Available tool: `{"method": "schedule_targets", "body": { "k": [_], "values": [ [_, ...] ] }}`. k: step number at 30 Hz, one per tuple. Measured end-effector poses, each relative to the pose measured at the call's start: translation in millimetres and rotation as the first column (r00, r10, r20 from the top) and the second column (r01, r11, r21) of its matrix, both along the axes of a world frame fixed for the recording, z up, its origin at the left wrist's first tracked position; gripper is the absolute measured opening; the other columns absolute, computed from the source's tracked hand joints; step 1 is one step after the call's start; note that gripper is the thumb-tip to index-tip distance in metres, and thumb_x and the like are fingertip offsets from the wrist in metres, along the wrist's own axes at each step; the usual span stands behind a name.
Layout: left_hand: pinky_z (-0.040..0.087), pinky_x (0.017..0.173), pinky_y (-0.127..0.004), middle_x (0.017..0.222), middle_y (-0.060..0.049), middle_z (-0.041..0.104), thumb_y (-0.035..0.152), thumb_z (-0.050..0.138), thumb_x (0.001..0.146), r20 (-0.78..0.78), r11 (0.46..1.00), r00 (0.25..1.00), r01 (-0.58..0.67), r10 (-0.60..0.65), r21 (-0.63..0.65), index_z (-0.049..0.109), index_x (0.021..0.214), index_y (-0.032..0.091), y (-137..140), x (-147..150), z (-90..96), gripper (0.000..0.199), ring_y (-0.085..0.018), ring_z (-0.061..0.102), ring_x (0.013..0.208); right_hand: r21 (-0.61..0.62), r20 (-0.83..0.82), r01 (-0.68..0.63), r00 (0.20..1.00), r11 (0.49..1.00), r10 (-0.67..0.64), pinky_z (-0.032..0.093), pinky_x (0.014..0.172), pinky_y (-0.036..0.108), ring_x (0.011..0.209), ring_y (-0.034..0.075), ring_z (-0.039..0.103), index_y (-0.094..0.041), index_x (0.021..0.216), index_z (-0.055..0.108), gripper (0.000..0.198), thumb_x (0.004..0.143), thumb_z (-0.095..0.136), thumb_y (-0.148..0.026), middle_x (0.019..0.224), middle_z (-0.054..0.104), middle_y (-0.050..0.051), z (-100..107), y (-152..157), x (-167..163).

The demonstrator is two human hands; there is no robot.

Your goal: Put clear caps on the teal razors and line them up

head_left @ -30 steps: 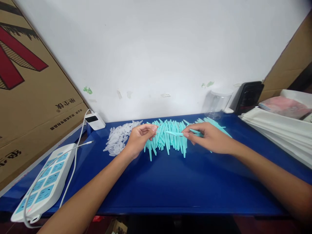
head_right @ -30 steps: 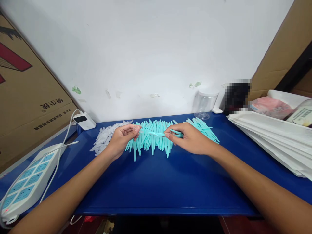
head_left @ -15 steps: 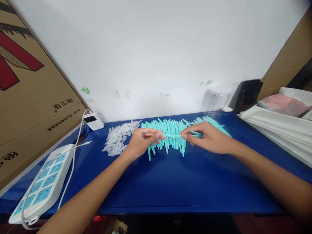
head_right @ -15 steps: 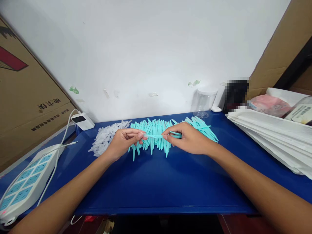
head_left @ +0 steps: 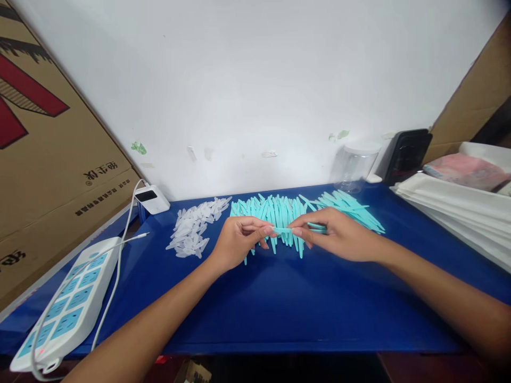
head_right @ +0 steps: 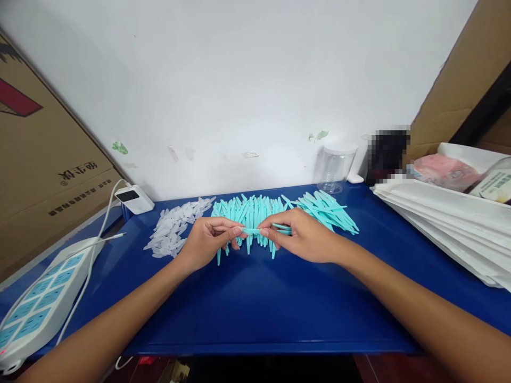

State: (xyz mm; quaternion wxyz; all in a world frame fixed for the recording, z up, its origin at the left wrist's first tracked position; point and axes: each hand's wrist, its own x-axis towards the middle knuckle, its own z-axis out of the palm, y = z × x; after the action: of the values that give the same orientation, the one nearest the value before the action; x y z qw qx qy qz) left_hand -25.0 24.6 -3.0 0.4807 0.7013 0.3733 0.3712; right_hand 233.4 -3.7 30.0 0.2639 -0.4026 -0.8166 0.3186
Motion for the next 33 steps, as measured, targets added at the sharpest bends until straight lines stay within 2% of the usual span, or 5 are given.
{"method": "schedule_targets", "body": {
  "k": [6, 15, 19, 23, 33],
  "values": [
    [0.053, 0.064, -0.027, 0.094, -0.005, 0.082, 0.048, 0.068, 0.097, -0.234, 0.918, 0.941, -0.147, 0.245, 0.369, 0.080, 0.111, 0.022, 6, -8, 2.0, 0.032, -0.016, 0.071, 0.072, 0.288, 0.225, 0.237, 0.925, 0.928, -0.306, 0.034, 0.059, 0.030, 0.056, 0.016, 0.054, -0.020, 0.072, 0.068, 0.042, 0.101, 0.053, -0.047, 0.063, 0.066, 0.002, 0, 19, 28],
    [0.049, 0.068, -0.030, 0.081, 0.000, 0.079, 0.045, 0.060, 0.100, -0.420, 0.792, 0.778, -0.158, 0.468, 0.590, 0.079, 0.090, 0.023, 27, -26, 3.9, 0.031, -0.017, 0.068, 0.068, 0.373, 0.623, 0.548, 0.450, 0.749, -0.640, 0.035, 0.060, 0.035, 0.081, 0.031, 0.068, -0.018, 0.087, 0.075, 0.034, 0.097, 0.052, -0.041, 0.088, 0.076, 0.015, -11, 49, 68],
    [0.046, 0.069, -0.033, 0.077, -0.003, 0.077, 0.044, 0.058, 0.100, -0.539, 0.722, 0.581, -0.126, 0.610, 0.681, 0.080, 0.094, 0.023, 35, -38, 9.3, 0.031, -0.022, 0.070, 0.072, 0.378, 0.481, 0.583, 0.540, 0.719, -0.691, 0.041, 0.065, 0.035, 0.087, 0.030, 0.070, -0.018, 0.101, 0.075, 0.031, 0.096, 0.056, -0.042, 0.099, 0.078, 0.014, -9, 42, 55],
    [0.045, 0.068, -0.033, 0.077, -0.005, 0.077, 0.045, 0.054, 0.101, -0.566, 0.667, 0.414, -0.149, 0.713, 0.730, 0.081, 0.096, 0.023, 41, -46, 14.0, 0.034, -0.027, 0.072, 0.077, 0.166, 0.349, 0.512, 0.769, 0.843, -0.536, 0.045, 0.067, 0.032, 0.080, 0.024, 0.070, -0.018, 0.094, 0.075, 0.034, 0.095, 0.057, -0.047, 0.095, 0.078, 0.010, -15, 34, 33],
    [0.045, 0.069, -0.034, 0.078, -0.006, 0.077, 0.047, 0.053, 0.101, -0.590, 0.684, 0.403, -0.136, 0.700, 0.717, 0.080, 0.097, 0.023, 42, -46, 11.4, 0.036, -0.028, 0.073, 0.079, 0.087, 0.445, 0.510, 0.749, 0.856, -0.492, 0.030, 0.054, 0.033, 0.054, 0.019, 0.051, -0.023, 0.060, 0.053, 0.036, 0.088, 0.064, -0.044, 0.054, 0.051, 0.002, -40, 42, 7]
  ]
}}
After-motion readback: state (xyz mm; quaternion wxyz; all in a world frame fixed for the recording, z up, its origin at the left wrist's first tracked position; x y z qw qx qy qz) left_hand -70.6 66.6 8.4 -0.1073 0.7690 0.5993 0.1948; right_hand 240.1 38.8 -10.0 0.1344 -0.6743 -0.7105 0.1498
